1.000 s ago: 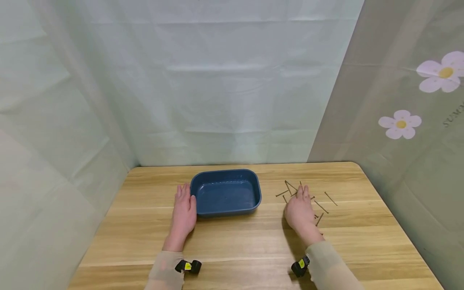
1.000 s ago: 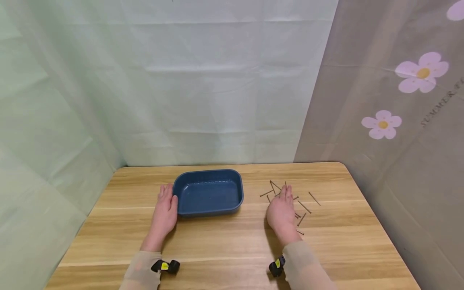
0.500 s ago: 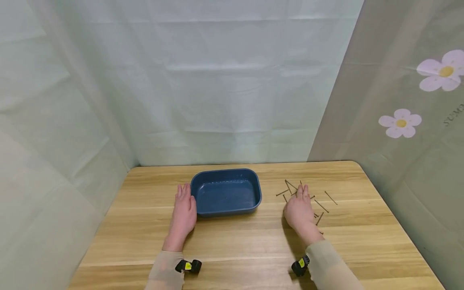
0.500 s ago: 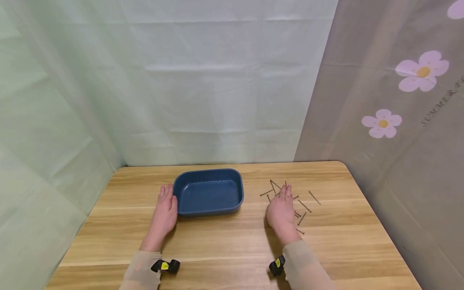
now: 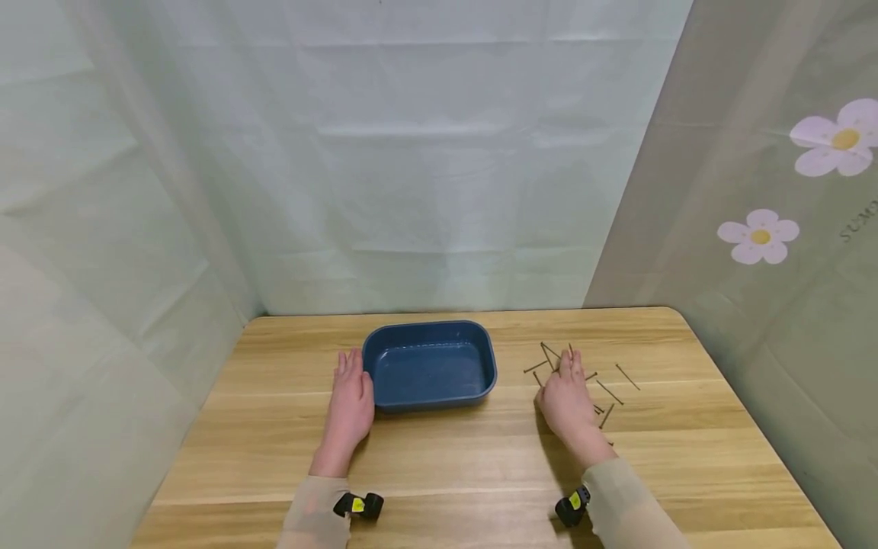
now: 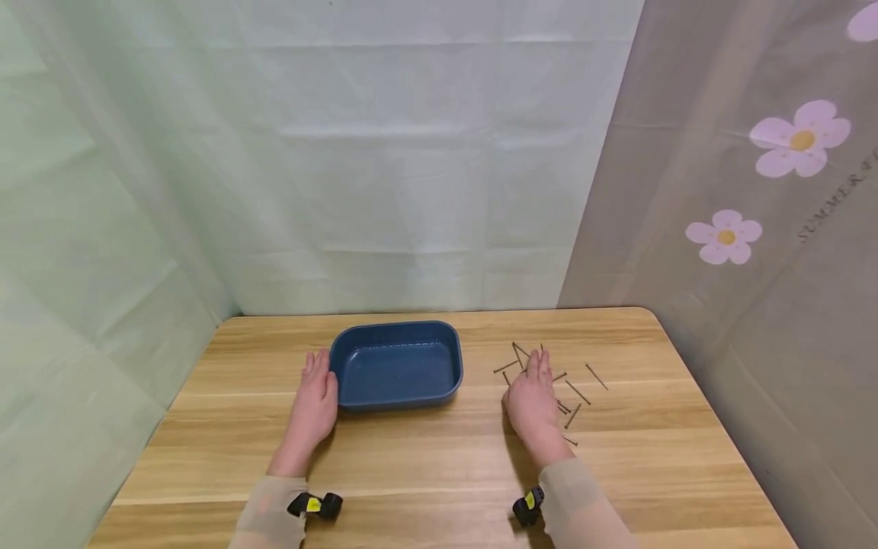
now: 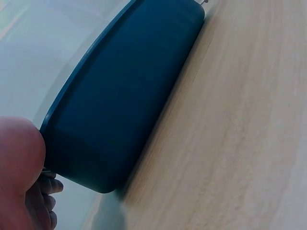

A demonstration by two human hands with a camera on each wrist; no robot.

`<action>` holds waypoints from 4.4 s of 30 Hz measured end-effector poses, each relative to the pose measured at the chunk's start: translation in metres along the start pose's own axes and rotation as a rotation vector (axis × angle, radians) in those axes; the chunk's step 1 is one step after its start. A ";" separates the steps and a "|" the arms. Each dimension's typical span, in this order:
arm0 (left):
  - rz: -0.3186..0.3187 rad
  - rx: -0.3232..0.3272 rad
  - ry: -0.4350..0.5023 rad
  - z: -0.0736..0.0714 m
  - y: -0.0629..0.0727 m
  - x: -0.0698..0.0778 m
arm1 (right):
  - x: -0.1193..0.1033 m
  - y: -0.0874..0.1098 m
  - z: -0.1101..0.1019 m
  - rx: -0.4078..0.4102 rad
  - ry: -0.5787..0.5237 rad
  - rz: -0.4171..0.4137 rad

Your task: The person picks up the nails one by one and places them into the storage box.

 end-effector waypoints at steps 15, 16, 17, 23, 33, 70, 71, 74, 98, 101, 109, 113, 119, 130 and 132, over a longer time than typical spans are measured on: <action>-0.010 -0.007 0.006 0.000 0.000 0.001 | -0.010 0.009 -0.014 0.152 -0.072 -0.075; -0.010 -0.007 0.005 -0.001 0.000 0.001 | -0.011 0.009 -0.016 0.161 -0.090 -0.075; -0.011 -0.006 0.004 -0.001 0.000 0.001 | -0.012 0.010 -0.018 0.170 -0.110 -0.074; -0.001 -0.005 0.002 0.000 0.001 0.003 | -0.015 0.008 -0.030 0.195 -0.228 -0.054; 0.001 -0.002 0.010 0.002 0.003 0.007 | -0.038 0.002 -0.049 0.225 -0.363 -0.093; -0.013 -0.009 0.014 0.004 0.004 0.006 | -0.188 -0.064 -0.023 -0.127 -0.157 -0.574; -0.012 -0.009 0.012 0.004 0.004 0.006 | -0.192 -0.066 -0.020 -0.136 -0.133 -0.586; -0.013 -0.009 0.011 0.004 0.004 0.006 | -0.205 -0.072 -0.013 -0.164 -0.076 -0.616; -0.013 -0.020 0.014 0.004 0.004 0.005 | -0.251 -0.079 0.021 -0.261 0.043 -0.677; -0.013 -0.015 0.010 0.003 0.004 0.005 | -0.252 -0.081 0.022 -0.260 0.037 -0.669; -0.012 -0.017 0.006 0.003 0.003 0.005 | -0.252 -0.083 0.020 -0.239 0.040 -0.644; -0.014 -0.025 0.005 0.004 0.002 0.005 | -0.251 -0.083 0.018 -0.229 0.042 -0.643; -0.004 -0.019 0.004 0.002 0.002 0.006 | -0.249 -0.083 0.015 -0.231 0.009 -0.631; 0.000 -0.030 -0.014 0.005 0.003 0.007 | -0.241 -0.080 0.014 -0.262 -0.092 -0.589; 0.006 -0.027 -0.014 0.005 0.002 0.007 | -0.238 -0.079 0.011 -0.259 -0.113 -0.580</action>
Point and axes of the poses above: each hand's wrist, its own y-axis away from the middle knuckle, its own z-axis out of the palm, x = y × z, the point moved 9 cm from there along -y, towards the middle knuckle, and after that the axes turned 5 degrees about -y, right-handed, at the moved point
